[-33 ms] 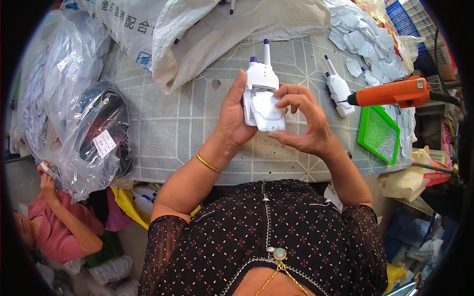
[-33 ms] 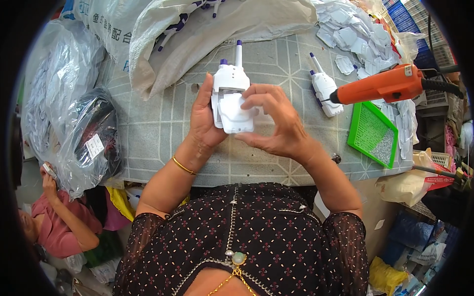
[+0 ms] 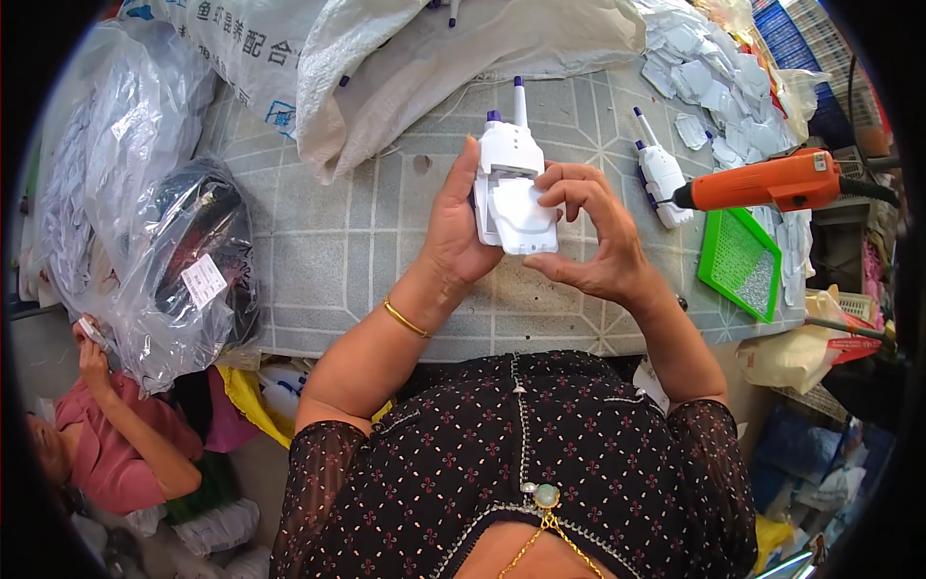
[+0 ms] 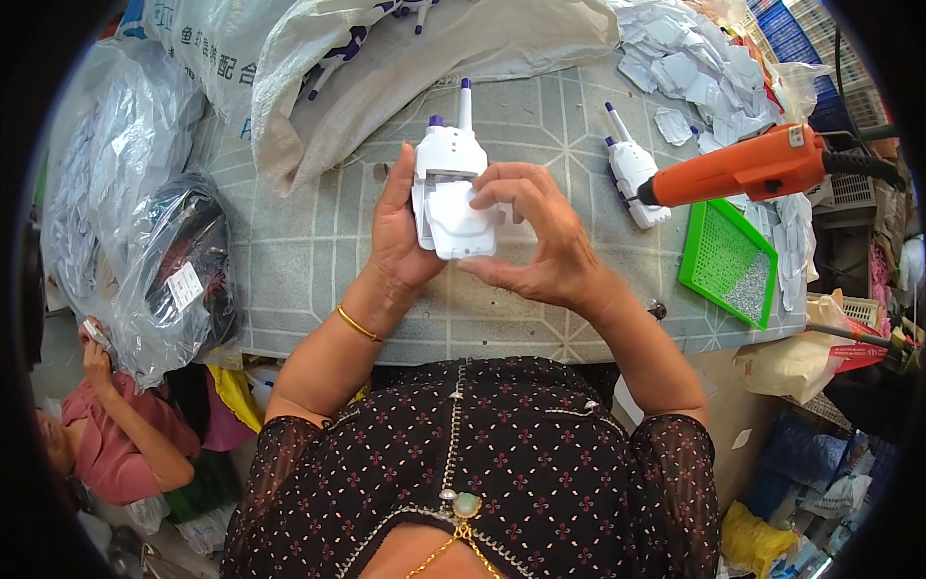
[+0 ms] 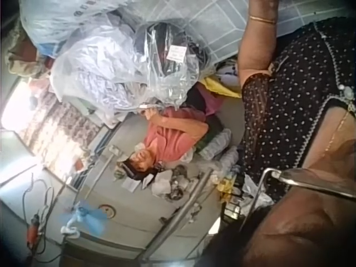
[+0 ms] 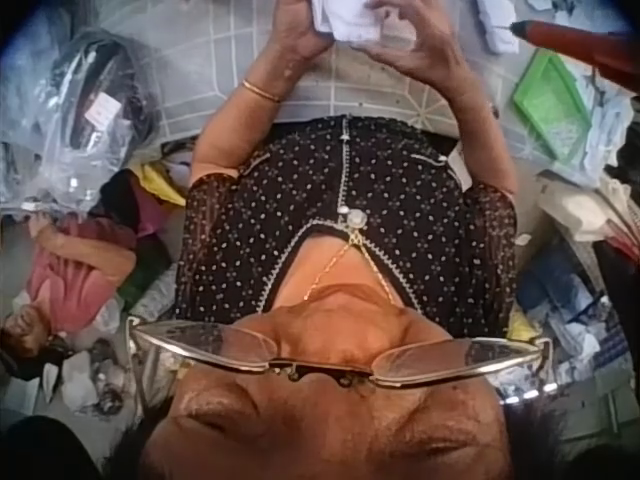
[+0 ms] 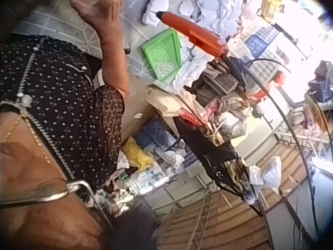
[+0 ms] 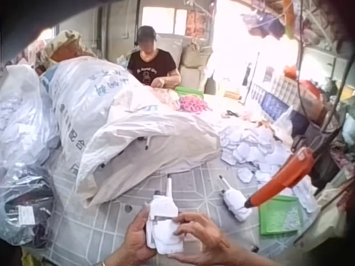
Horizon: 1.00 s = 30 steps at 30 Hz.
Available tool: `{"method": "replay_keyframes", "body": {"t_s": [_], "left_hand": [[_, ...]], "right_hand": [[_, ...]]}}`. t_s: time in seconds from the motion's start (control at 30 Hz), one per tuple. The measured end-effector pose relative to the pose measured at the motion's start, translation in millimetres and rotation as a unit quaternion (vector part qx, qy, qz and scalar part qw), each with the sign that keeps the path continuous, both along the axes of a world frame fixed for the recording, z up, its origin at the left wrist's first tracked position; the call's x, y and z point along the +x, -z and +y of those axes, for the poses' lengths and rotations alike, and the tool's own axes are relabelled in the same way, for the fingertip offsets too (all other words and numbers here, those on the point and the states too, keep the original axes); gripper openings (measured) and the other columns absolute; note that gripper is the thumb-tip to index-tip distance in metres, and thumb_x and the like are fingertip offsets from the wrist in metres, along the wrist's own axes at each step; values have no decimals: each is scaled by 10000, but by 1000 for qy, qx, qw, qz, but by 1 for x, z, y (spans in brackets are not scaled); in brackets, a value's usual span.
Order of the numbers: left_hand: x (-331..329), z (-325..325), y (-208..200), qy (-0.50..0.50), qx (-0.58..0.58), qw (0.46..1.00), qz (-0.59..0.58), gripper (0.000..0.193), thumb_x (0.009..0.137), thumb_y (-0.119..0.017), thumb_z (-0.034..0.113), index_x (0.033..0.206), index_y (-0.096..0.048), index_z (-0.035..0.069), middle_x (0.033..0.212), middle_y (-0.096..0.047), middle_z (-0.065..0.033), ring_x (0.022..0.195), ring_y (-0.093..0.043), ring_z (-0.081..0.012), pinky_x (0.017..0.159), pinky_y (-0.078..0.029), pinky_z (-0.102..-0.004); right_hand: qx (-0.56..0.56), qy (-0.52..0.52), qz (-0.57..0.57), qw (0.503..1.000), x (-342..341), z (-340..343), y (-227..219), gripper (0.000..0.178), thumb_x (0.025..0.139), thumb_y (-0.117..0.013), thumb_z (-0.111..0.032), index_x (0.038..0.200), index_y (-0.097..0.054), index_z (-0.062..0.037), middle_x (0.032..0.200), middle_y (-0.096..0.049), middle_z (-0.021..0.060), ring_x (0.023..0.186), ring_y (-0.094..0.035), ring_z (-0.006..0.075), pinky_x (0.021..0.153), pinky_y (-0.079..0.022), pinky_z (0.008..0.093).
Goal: Manually assembling plastic toy walkie-talkie components and securing the housing with screws using an electric screwdriver.
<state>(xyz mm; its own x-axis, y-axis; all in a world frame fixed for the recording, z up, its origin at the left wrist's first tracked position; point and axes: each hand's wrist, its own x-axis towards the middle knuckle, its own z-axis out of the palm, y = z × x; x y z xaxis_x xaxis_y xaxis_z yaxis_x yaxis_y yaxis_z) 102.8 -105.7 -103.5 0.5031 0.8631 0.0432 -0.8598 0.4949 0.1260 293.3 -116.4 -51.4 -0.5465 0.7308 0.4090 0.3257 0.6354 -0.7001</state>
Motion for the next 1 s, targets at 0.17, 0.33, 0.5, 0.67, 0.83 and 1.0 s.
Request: {"method": "replay_keyframes", "body": {"t_s": [0.17,0.33,0.5,0.67,0.83,1.0], "left_hand": [[4,0,-8,-54,-52,995,68,607,996,-516,583,1277,-574,49,1170,-665,-124,1064,-663,-263,927,-563,-448],[4,-1,-11,-73,-39,988,132,609,1003,-503,581,1287,-568,46,1177,-667,-126,1065,-664,-256,927,-562,-436],[6,0,-9,-47,-22,991,127,595,1015,-491,567,1293,-569,48,1192,-669,-128,1061,-665,-250,940,-552,-412],[9,-1,-13,-69,-55,982,166,583,1017,-488,565,1301,-561,61,1170,-670,-122,1050,-668,-245,926,-557,-413],[8,-6,-13,-48,-47,987,143,584,1018,-475,579,1301,-554,74,1129,-671,-111,995,-681,-248,871,-579,-411],[9,-5,-9,-30,-55,989,134,584,1017,-460,594,1290,-553,86,1107,-671,-115,959,-686,-245,824,-593,-401]], "right_hand": [[47,65,-37,996,-10,-5,1,661,650,-911,-139,1217,-579,-69,1288,-590,144,1038,-561,200,779,-474,298],[-24,53,9,998,-6,-7,-6,674,658,-893,-135,1249,-579,-54,1289,-594,173,1139,-586,340,934,-509,411],[26,35,7,999,-4,-7,-2,674,673,-882,-118,1274,-590,-40,1355,-580,180,1147,-601,365,946,-511,423],[110,48,-72,990,-4,-5,3,651,674,-897,-196,1264,-650,-75,1368,-605,140,1235,-586,335,940,-500,390],[168,61,-108,978,-1,-4,-1,633,659,-881,-248,1242,-673,-113,1311,-614,96,1146,-597,305,975,-471,423],[156,29,-80,984,1,-1,9,634,640,-891,-284,1220,-704,-109,1312,-630,94,1144,-597,304,990,-460,417]]}}
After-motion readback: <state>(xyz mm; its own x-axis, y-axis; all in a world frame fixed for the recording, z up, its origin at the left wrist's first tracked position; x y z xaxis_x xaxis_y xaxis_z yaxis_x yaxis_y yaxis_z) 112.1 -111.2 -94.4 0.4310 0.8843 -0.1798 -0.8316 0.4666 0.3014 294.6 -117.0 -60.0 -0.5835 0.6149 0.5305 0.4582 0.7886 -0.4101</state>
